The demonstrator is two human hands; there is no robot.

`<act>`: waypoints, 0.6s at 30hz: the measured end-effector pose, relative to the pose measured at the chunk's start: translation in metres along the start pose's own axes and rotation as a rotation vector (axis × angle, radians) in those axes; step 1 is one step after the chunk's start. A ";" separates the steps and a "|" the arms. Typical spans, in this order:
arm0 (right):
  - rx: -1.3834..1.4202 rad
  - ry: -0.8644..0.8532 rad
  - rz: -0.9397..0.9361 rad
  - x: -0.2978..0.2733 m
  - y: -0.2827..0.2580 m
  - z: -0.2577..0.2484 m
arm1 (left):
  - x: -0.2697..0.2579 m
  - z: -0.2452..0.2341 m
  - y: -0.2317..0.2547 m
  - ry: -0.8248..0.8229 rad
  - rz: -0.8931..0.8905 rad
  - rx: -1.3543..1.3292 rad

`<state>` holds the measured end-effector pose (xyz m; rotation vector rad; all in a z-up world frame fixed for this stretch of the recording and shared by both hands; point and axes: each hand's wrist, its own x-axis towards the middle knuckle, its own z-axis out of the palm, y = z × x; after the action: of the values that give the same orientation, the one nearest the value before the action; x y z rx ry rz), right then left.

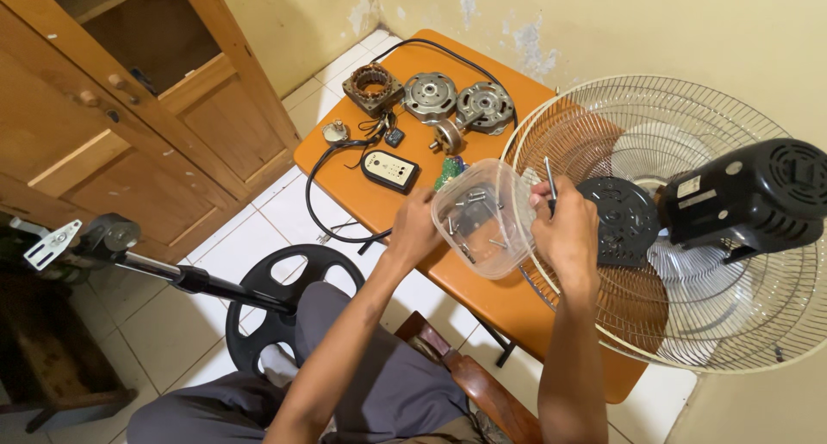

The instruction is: The person disassembles a standing fan, removes the motor housing, and works on the internal components. They use a screwdriver to remove screws from the fan stand and handle various parts including the motor, fan blades, and control box.

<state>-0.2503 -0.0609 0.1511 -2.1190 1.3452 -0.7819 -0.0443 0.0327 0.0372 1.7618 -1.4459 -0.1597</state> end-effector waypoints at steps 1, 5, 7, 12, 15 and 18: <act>0.003 0.010 -0.009 -0.001 0.000 0.000 | -0.004 0.000 0.002 -0.033 0.037 -0.074; 0.020 0.042 -0.013 -0.003 0.001 -0.002 | -0.017 0.014 0.000 0.024 0.330 0.030; 0.034 0.060 -0.020 -0.004 0.002 -0.002 | -0.024 0.017 -0.006 0.003 0.322 0.085; 0.046 0.078 -0.020 -0.003 0.000 0.002 | -0.036 -0.003 -0.009 -0.116 0.261 0.094; 0.045 0.073 -0.024 -0.001 -0.004 0.010 | -0.046 -0.019 -0.013 -0.259 0.166 0.096; 0.099 0.076 -0.044 0.002 -0.008 0.024 | -0.052 -0.032 -0.017 -0.213 0.258 0.080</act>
<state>-0.2276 -0.0572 0.1396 -2.0661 1.2744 -0.9364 -0.0301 0.0936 0.0266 1.6408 -1.8420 -0.1590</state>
